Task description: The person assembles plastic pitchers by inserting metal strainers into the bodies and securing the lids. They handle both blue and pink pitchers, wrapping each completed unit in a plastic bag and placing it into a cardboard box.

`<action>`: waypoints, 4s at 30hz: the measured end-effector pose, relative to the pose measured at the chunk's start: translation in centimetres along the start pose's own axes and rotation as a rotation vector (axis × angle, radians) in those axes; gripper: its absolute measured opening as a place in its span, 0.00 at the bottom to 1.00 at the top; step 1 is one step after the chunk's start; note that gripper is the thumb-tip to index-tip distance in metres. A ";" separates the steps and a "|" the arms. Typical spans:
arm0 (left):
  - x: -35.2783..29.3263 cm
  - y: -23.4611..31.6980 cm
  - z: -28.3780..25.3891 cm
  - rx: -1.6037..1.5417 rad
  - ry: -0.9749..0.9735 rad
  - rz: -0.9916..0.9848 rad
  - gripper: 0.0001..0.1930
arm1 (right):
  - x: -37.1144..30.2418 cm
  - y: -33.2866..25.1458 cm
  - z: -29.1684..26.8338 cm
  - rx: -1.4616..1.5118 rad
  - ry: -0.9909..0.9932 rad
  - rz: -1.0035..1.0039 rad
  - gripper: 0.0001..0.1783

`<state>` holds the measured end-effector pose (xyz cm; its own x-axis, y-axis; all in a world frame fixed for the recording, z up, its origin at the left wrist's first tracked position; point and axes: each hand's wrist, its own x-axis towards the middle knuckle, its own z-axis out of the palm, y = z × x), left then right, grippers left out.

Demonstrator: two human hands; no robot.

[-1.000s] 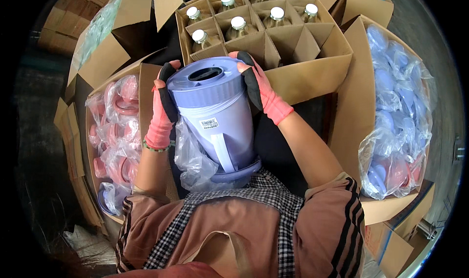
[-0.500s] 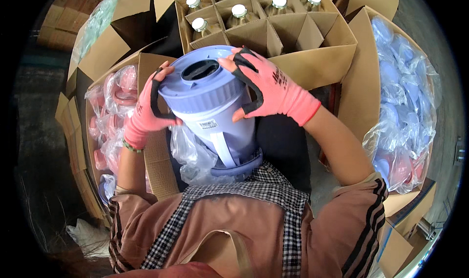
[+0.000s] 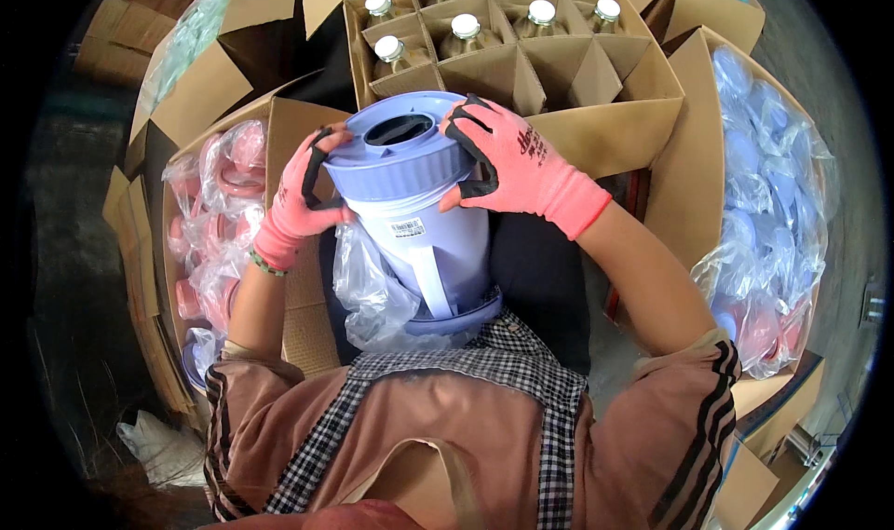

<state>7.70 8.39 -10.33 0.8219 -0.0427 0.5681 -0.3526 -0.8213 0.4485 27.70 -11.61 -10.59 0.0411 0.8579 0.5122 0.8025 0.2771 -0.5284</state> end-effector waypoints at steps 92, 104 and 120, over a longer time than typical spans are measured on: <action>2.1 -1.2 -1.1 -0.992 -0.317 -1.250 0.25 | 13.0 1.9 5.0 0.253 -0.777 0.799 0.29; -0.1 1.7 -0.5 -1.255 -0.046 -1.279 0.15 | 12.4 3.8 5.8 -0.088 -0.777 0.211 0.35; -1.0 3.2 -3.4 -1.216 -0.287 -1.206 0.33 | 9.6 2.4 -0.5 0.212 -0.648 0.936 0.32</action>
<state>4.24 7.76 -7.18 0.8545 0.0192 -0.5191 0.4715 0.3908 0.7905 30.28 -2.95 -6.62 0.2043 0.8101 -0.5496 0.5008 -0.5689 -0.6524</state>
